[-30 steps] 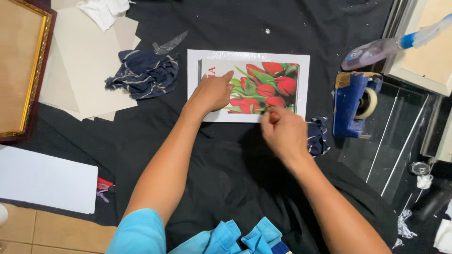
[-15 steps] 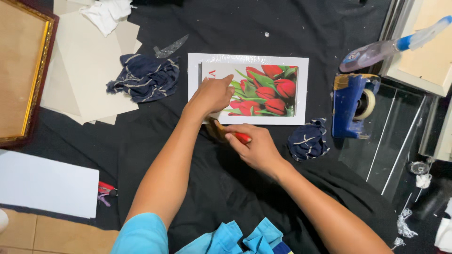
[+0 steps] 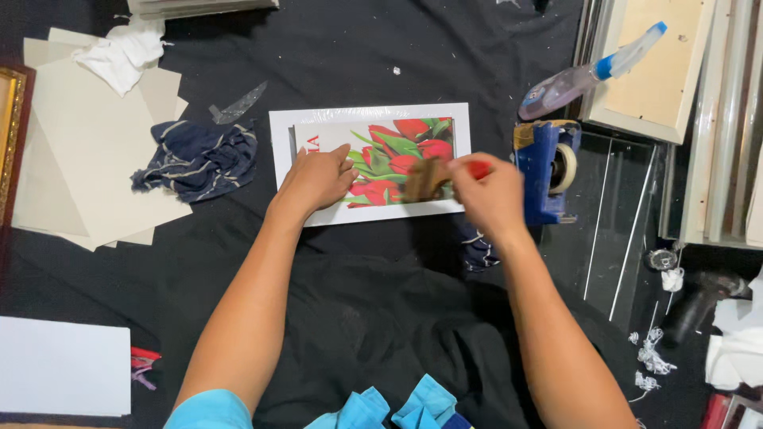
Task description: The person cleans two framed pictures of red tulips on a black-covered table. They use a brush to dust the front and back of the first frame, then wipe it with a cloth before stacking it. They repeat the same process on a second frame.
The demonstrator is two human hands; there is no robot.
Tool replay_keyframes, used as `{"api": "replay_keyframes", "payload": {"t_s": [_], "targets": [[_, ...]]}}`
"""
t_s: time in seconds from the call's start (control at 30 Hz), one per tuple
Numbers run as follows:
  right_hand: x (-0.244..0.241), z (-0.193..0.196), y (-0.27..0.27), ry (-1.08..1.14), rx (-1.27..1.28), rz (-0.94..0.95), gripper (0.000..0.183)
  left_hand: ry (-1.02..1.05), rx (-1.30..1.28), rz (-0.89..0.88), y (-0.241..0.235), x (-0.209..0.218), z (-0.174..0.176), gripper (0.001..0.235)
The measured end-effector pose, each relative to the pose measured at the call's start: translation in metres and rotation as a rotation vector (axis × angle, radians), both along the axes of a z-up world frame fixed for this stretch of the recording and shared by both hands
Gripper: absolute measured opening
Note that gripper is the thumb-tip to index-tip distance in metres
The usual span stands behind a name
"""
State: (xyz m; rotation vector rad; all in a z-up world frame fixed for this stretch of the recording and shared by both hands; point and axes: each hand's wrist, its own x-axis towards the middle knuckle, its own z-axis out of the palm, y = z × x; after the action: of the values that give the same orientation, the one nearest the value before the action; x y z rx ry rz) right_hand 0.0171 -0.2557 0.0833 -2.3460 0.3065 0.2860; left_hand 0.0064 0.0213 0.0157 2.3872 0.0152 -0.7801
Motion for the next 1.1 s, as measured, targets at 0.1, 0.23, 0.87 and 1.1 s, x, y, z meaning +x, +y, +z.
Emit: {"api": "replay_keyframes", "payload": {"t_s": [0.1, 0.23, 0.87, 1.1], "targets": [[0.006, -0.029, -0.002, -0.097, 0.046, 0.115, 0.015, -0.016, 0.018, -0.023, 0.0, -0.002, 0.007, 0.064], [0.04, -0.018, -0.035, -0.344, 0.174, 0.005, 0.02, -0.02, 0.006, -0.021, 0.0, -0.006, 0.0, 0.065], [-0.039, -0.044, -0.07, 0.305, -0.465, 0.04, 0.054, -0.262, -0.163, 0.179, 0.026, -0.049, 0.058, 0.059], [-0.048, -0.07, -0.072, 0.45, -0.613, 0.332, 0.083, -0.238, 0.036, 0.025, 0.031, -0.053, 0.016, 0.05]]}}
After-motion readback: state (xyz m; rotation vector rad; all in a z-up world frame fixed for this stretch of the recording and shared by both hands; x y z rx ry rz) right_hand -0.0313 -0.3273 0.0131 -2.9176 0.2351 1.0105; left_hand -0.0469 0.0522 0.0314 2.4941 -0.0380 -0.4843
